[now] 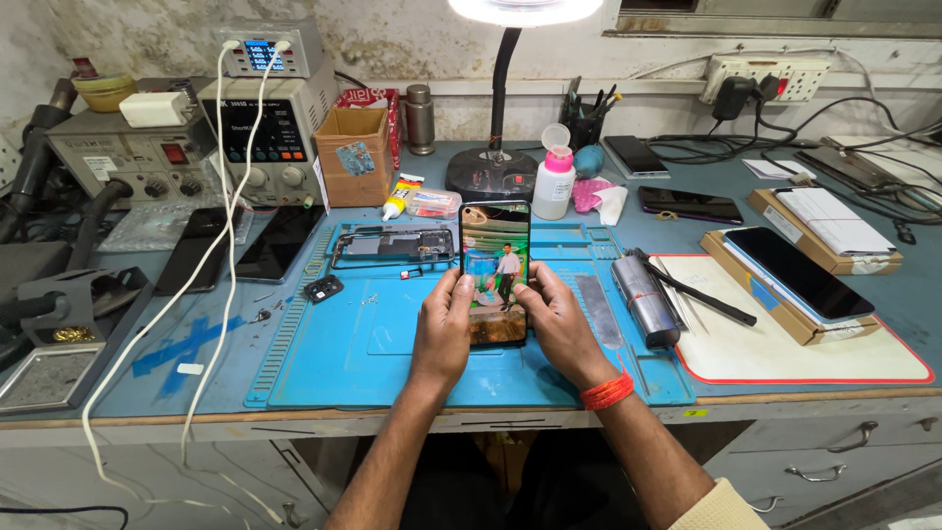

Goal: The person pries open the back of a smartphone on a repair mat, disconnects and adjusts the battery and internal components by hand, then presses the back cover closed. They power the phone on, wait through the boot screen, and tap through the home screen to verify it works.

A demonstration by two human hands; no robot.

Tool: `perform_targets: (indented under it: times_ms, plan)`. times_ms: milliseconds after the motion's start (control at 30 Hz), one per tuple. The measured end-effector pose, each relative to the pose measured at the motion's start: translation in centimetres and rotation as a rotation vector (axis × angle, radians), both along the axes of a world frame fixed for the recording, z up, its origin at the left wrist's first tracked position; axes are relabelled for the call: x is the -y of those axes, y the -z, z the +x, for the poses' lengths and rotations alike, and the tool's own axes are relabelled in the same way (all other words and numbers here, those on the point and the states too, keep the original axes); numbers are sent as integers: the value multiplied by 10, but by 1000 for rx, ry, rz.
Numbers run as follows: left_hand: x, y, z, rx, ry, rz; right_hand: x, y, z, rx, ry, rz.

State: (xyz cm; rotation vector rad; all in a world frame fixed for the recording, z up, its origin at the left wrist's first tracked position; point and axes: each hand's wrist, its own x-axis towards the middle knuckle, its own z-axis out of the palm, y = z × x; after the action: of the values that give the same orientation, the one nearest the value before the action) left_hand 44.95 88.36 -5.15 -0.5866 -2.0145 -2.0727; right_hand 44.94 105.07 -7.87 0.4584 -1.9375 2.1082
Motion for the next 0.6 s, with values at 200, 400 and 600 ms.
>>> perform_targets:
  times_ms: [200, 400, 600]
  plan:
    - [0, 1, -1, 6, 1, -4, 0, 1, -1, -43, -11, 18]
    - [0, -1, -1, 7, 1, -1, 0, 1, -2, -10, -4, -10]
    - [0, -4, -1, 26, 4, -7, 0, 0, -4, 0, -20, -17]
